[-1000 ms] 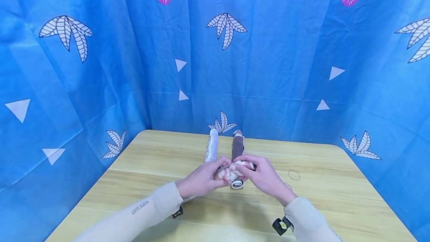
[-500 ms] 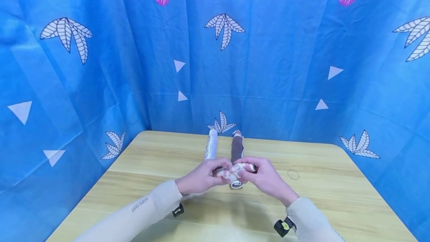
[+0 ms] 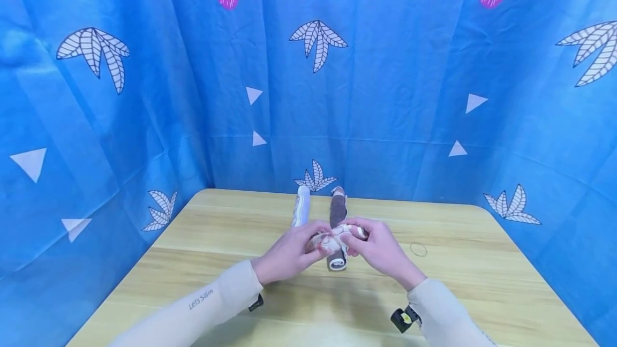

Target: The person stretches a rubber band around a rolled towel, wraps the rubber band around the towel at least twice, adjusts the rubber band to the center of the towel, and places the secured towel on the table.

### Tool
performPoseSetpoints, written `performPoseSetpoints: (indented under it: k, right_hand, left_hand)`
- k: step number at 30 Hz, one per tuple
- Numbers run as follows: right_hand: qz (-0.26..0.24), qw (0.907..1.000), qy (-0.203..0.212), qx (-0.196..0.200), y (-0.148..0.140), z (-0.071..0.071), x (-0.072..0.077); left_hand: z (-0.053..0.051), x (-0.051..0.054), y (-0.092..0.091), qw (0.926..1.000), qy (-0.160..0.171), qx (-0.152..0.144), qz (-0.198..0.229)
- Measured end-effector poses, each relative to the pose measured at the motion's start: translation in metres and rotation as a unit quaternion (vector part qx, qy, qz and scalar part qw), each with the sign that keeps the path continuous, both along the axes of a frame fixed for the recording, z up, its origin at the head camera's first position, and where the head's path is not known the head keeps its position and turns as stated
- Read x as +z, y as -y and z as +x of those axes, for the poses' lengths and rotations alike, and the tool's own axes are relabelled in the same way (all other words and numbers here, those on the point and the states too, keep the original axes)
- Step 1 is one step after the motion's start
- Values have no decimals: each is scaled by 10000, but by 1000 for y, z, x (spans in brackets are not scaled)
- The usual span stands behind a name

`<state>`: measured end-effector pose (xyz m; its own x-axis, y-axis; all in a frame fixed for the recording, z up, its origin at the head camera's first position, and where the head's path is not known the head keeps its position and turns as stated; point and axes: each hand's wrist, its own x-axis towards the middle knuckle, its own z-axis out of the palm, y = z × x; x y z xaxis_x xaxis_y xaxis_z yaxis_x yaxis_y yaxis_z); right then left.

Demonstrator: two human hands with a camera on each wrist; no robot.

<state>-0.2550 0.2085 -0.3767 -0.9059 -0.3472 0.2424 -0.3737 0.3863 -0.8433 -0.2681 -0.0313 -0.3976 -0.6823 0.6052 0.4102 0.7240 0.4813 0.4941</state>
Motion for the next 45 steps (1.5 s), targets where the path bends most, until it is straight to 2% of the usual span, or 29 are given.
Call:
performPoseSetpoints:
  k: [2, 4, 6, 8, 12, 17, 19, 25, 28, 38, 42, 45]
  right_hand:
    - [-1, 10000, 55, -3, -1, 1, 1]
    - [-71, 9999, 141, -16, -3, 2, 1]
    - [-213, 9995, 234, -15, -4, 3, 1]
    - [-391, 9986, 360, 18, -5, 3, 0]
    - [-641, 9962, 579, 132, -1, 3, -2]
    - [-737, 9943, 765, -49, 3, 5, -3]
    - [-741, 9939, 806, -132, 5, 5, -3]
    - [-682, 9939, 831, -255, 10, 7, -4]
    - [-658, 9937, 865, -263, 12, 7, -2]
    - [-946, 9897, 1075, -38, 7, 7, 2]
    - [-1051, 9874, 1184, 23, 4, 6, 3]
    - [-1194, 9846, 1276, -3, 2, 7, 3]
  left_hand:
    - [0, -1, -3, 9976, -680, -24, -142]
    - [0, -2, -6, 9904, -1345, -75, -325]
    - [1, -3, -8, 9822, -1812, -135, -467]
    - [1, -3, -8, 9762, -2081, -165, -581]
    - [4, -3, -6, 9723, -2220, -157, -717]
    - [5, -2, -7, 9625, -2550, -107, -917]
    - [4, -4, -9, 9610, -2597, -69, -946]
    - [3, -6, -13, 9664, -2381, 62, -972]
    - [2, -7, -14, 9653, -2416, 89, -993]
    - [3, -11, -3, 9396, -3245, -123, -1077]
    - [3, -15, 4, 9301, -3519, -16, -1050]
    - [3, -16, 9, 9262, -3587, 180, -1148]
